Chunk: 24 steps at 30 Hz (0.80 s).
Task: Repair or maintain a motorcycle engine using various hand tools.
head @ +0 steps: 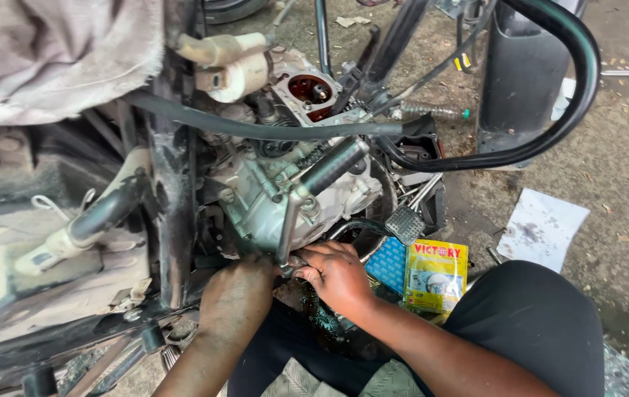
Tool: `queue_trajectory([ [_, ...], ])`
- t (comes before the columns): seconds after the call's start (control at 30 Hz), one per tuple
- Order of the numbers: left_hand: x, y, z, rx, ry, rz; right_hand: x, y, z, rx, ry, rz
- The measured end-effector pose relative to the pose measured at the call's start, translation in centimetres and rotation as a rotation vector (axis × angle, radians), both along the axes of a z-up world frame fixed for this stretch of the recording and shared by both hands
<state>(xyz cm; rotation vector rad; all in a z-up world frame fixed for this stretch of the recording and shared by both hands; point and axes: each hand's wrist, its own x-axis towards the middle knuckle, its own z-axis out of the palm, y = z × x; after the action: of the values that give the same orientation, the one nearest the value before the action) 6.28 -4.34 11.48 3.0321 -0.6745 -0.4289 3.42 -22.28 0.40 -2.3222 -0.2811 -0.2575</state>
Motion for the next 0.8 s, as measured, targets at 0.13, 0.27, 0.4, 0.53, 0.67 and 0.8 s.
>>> queue_trajectory([
  [0.13, 0.5, 0.1, -1.1, 0.057, -0.018, 0.0, 0.2, -0.4, -1.2, 0.006, -0.013, -0.058],
  [0.27, 0.4, 0.5, -2.3, -0.09, -0.092, -0.095, 0.1, -0.7, -2.1, -0.025, -0.015, -0.043],
  [0.4, 0.1, 0.5, -0.8, -0.068, -0.124, -0.148, 0.2, -0.5, -1.3, 0.023, -0.033, -0.015],
  [0.53, -0.4, 0.6, -1.1, 0.141, -0.185, -0.219, -0.9, -0.1, -0.4, 0.072, -0.022, -0.044],
  [0.67, 0.0, -0.6, -1.1, 0.213, -0.177, -0.259, -0.7, -0.6, -1.0, 0.05, -0.038, -0.096],
  [0.8, 0.0, -0.6, -1.2, 0.186, -0.116, -0.138, -0.6, -1.0, -2.4, 0.054, -0.097, -0.037],
])
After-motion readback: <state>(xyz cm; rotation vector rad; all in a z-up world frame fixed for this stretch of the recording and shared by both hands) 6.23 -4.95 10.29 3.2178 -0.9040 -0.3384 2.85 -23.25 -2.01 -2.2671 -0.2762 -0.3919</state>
